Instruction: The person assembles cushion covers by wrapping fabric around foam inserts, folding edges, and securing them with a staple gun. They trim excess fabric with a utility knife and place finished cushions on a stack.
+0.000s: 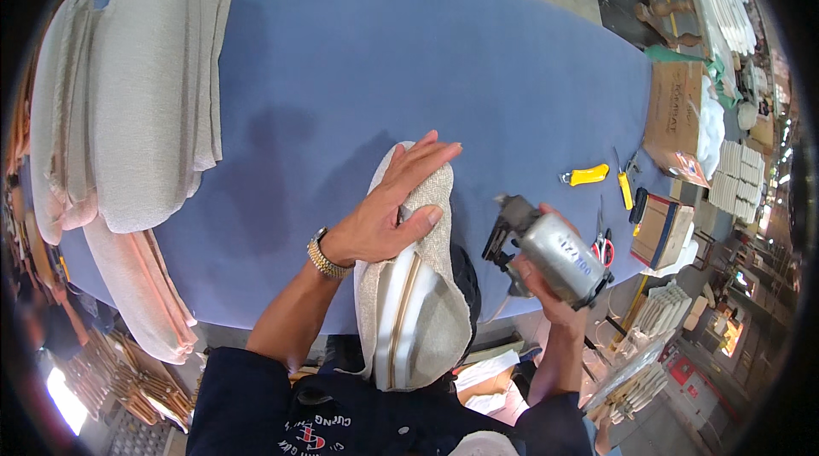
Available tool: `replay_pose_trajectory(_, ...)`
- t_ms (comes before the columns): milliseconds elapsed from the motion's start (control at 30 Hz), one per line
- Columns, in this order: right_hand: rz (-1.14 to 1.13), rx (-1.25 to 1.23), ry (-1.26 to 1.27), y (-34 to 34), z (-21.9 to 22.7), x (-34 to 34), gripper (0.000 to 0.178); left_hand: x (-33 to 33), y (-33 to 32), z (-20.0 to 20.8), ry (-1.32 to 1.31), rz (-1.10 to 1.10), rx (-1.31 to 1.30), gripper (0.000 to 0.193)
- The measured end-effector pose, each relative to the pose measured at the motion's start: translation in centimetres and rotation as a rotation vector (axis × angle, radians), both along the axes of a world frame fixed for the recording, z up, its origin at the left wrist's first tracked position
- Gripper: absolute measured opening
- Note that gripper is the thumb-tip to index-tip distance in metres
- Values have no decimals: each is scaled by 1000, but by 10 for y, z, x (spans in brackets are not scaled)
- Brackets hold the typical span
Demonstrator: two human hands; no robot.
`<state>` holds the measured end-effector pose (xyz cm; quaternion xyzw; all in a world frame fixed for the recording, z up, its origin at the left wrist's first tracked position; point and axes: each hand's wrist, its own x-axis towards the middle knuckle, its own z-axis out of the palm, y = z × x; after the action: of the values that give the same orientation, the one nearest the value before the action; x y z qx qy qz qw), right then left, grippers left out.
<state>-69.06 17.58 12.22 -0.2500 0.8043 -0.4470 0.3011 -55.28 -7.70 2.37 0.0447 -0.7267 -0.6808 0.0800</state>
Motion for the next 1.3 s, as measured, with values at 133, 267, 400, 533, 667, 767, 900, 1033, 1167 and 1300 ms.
replay_pose_trajectory(133,328,4,254,-40,18,-10,63,2,2,-1,18,8,12,74)
replay_pose_trajectory(267,348,41,93,-55,21,-5,65,2,0,-3,41,14,22,78)
replay_pose_trajectory(400,399,82,10,-67,28,-6,69,2,-2,-4,49,24,36,82)
replay_pose_trajectory(533,463,126,25,-73,32,-8,74,1,-1,-6,61,35,45,83)
replay_pose_trajectory(667,550,205,18,-80,40,-16,80,-2,-1,-5,53,32,46,86)
replay_pose_trajectory(767,539,270,-27,-82,44,-17,82,-3,2,-9,57,56,47,87)
replay_pose_trajectory(900,548,341,-33,-90,42,-23,79,-4,3,-14,44,44,49,91)
replay_pose_trajectory(1033,646,422,-6,-109,49,-37,77,-5,1,-12,60,53,68,97)
replay_pose_trajectory(1167,731,406,67,-120,46,-44,74,-6,2,-13,50,75,83,100)
replay_pose_trajectory(1300,734,428,140,-114,41,-36,75,-6,2,-16,69,114,92,100)
